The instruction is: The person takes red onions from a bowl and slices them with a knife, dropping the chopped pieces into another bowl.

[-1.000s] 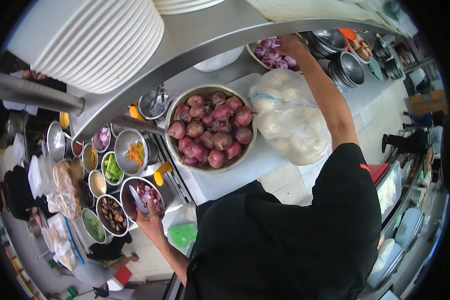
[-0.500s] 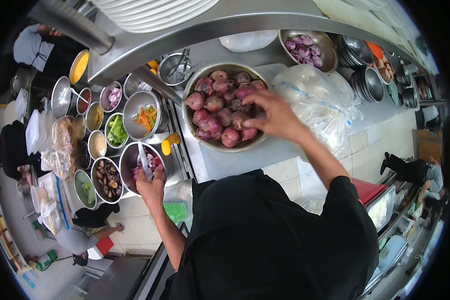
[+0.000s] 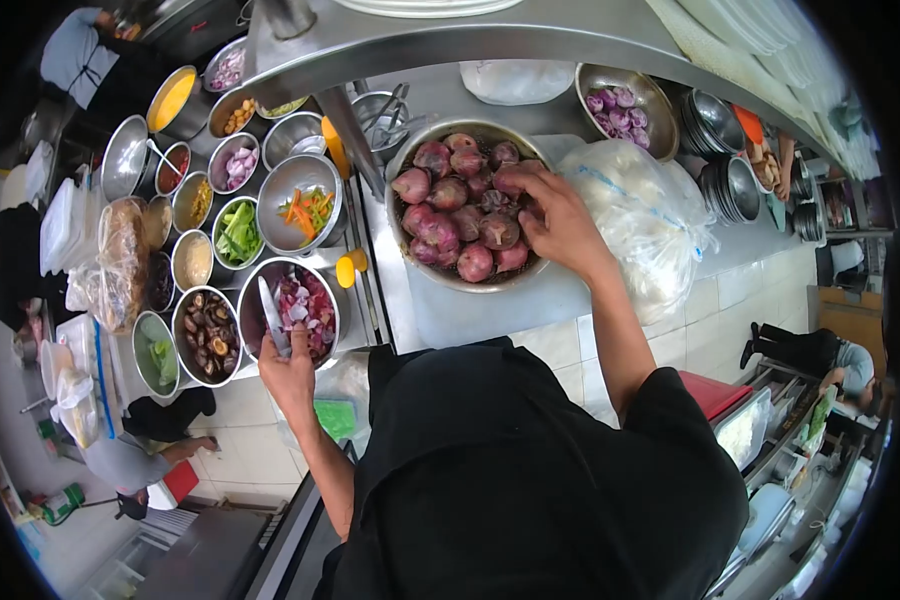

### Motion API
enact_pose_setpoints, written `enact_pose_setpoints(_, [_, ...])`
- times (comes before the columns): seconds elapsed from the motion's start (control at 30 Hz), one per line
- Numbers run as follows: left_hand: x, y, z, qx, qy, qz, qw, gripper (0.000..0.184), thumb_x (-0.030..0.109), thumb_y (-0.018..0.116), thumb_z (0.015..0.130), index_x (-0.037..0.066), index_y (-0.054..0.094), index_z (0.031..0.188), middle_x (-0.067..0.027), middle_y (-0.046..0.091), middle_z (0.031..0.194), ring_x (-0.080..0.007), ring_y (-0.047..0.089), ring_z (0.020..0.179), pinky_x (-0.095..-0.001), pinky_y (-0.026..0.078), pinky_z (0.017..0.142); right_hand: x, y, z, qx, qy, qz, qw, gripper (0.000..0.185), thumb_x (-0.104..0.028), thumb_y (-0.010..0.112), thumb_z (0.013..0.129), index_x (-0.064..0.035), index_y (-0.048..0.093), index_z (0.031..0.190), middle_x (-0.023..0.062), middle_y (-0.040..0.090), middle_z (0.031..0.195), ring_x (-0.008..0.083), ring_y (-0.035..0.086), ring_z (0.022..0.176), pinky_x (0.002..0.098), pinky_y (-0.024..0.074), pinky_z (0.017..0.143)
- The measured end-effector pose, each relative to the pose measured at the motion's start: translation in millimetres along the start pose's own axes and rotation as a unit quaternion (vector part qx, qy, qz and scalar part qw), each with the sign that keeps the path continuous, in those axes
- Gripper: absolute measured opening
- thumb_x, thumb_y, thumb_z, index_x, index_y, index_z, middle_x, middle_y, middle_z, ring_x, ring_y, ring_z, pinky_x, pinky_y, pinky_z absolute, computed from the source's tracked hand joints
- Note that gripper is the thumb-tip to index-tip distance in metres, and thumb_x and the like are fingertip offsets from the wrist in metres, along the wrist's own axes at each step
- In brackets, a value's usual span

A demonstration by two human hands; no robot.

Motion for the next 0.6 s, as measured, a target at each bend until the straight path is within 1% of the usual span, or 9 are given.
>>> enact_pose_setpoints(0.03, [-10, -1, 1, 0.001, -0.021, 0.015, 1.0, 0.034, 0.022, 0.071, 0.084, -0.007, 0.062, 0.099, -0.0117, 0.065, 0.071, -0.0129, 0.055, 0.059, -0.0294, 0.045, 0.056, -6, 5, -3, -0.014, -0.006, -0.021, 1.0, 0.051, -0.003, 0.067, 0.071, -0.0104, 0.058, 0.12, 0.0119, 0.055, 0.126, 0.0335, 0.048, 0.119, 0.0412, 0.0388, 0.104])
enact_pose_setpoints(0.13, [2, -1, 2, 0.012, 0.064, -0.019, 0.998, 0.033, 0.021, 0.07, 0.085, -0.008, 0.062, 0.098, -0.0141, 0.066, 0.073, -0.016, 0.056, 0.062, -0.0321, 0.046, 0.059, -21, 24, -13, -0.064, -0.029, -0.067, 0.995, 0.055, -0.005, 0.069, 0.069, -0.0109, 0.058, 0.122, 0.0113, 0.055, 0.125, 0.0333, 0.048, 0.118, 0.0411, 0.0406, 0.102])
enact_pose_setpoints(0.23, [9, 4, 4, -0.02, 0.037, -0.02, 0.999, 0.03, 0.019, 0.069, 0.085, -0.008, 0.062, 0.096, -0.0155, 0.066, 0.077, -0.018, 0.057, 0.065, -0.0337, 0.047, 0.062, -15, 44, -11, -0.117, -0.052, -0.076, 0.989, 0.056, -0.007, 0.07, 0.068, -0.0118, 0.058, 0.122, 0.0109, 0.055, 0.12, 0.0333, 0.049, 0.116, 0.0427, 0.0418, 0.1])
enact_pose_setpoints(0.3, [18, 5, 5, -0.017, 0.049, -0.029, 0.998, 0.029, 0.018, 0.069, 0.085, -0.008, 0.062, 0.094, -0.0146, 0.066, 0.077, -0.0167, 0.057, 0.066, -0.033, 0.047, 0.063, -8, 47, -7, -0.135, -0.056, -0.073, 0.987, 0.054, -0.007, 0.071, 0.068, -0.011, 0.059, 0.121, 0.0116, 0.056, 0.119, 0.0328, 0.05, 0.114, 0.0429, 0.0422, 0.099])
enact_pose_setpoints(0.4, [32, 0, 4, -0.005, 0.055, -0.045, 0.997, 0.029, 0.02, 0.07, 0.085, -0.007, 0.062, 0.092, -0.0125, 0.066, 0.077, -0.0147, 0.057, 0.067, -0.0318, 0.047, 0.063, -5, 33, -3, -0.084, -0.002, 0.006, 0.996, 0.046, -0.009, 0.071, 0.072, -0.0079, 0.06, 0.117, 0.0097, 0.058, 0.115, 0.028, 0.055, 0.107, 0.039, 0.046, 0.093])
enact_pose_setpoints(0.43, [34, -1, 4, 0.001, 0.054, -0.051, 0.997, 0.029, 0.021, 0.07, 0.085, -0.007, 0.063, 0.092, -0.0117, 0.066, 0.077, -0.0141, 0.057, 0.067, -0.0313, 0.047, 0.063, -4, 32, 0, -0.066, 0.019, 0.116, 0.991, 0.042, -0.012, 0.068, 0.075, -0.0063, 0.059, 0.116, 0.0091, 0.058, 0.112, 0.0254, 0.057, 0.103, 0.0368, 0.0472, 0.088])
enact_pose_setpoints(0.5, [27, 5, 5, -0.032, 0.038, -0.097, 0.994, 0.03, 0.023, 0.072, 0.085, -0.005, 0.063, 0.089, -0.0092, 0.065, 0.075, -0.0122, 0.055, 0.066, -0.0297, 0.046, 0.062, -2, 35, 3, -0.031, 0.062, 0.328, 0.942, 0.035, -0.017, 0.062, 0.082, -0.003, 0.058, 0.114, 0.0079, 0.059, 0.106, 0.0203, 0.059, 0.094, 0.0324, 0.0495, 0.077])
enact_pose_setpoints(0.53, [25, 8, 6, -0.047, 0.031, -0.119, 0.991, 0.031, 0.025, 0.072, 0.085, -0.005, 0.064, 0.088, -0.008, 0.065, 0.074, -0.0112, 0.054, 0.066, -0.0289, 0.045, 0.061, -5, 45, 3, -0.049, 0.106, 0.466, 0.877, 0.035, -0.02, 0.059, 0.084, -0.0019, 0.058, 0.113, 0.0079, 0.059, 0.104, 0.0186, 0.058, 0.09, 0.0302, 0.0483, 0.072])
enact_pose_setpoints(0.6, [32, 16, 4, -0.074, 0.051, -0.147, 0.985, 0.031, 0.026, 0.073, 0.085, -0.003, 0.064, 0.085, -0.0053, 0.064, 0.072, -0.0099, 0.053, 0.066, -0.0273, 0.044, 0.06, -28, 69, -2, -0.082, 0.187, 0.705, 0.679, 0.036, -0.026, 0.051, 0.088, 0.0003, 0.057, 0.112, 0.0078, 0.06, 0.1, 0.0151, 0.057, 0.082, 0.0258, 0.0458, 0.064])
Point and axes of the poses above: each hand's wrist, its own z-axis towards the middle knuckle, its own y-axis out of the palm, x = y × z, the point moved 9 cm from there along z, towards the middle knuckle
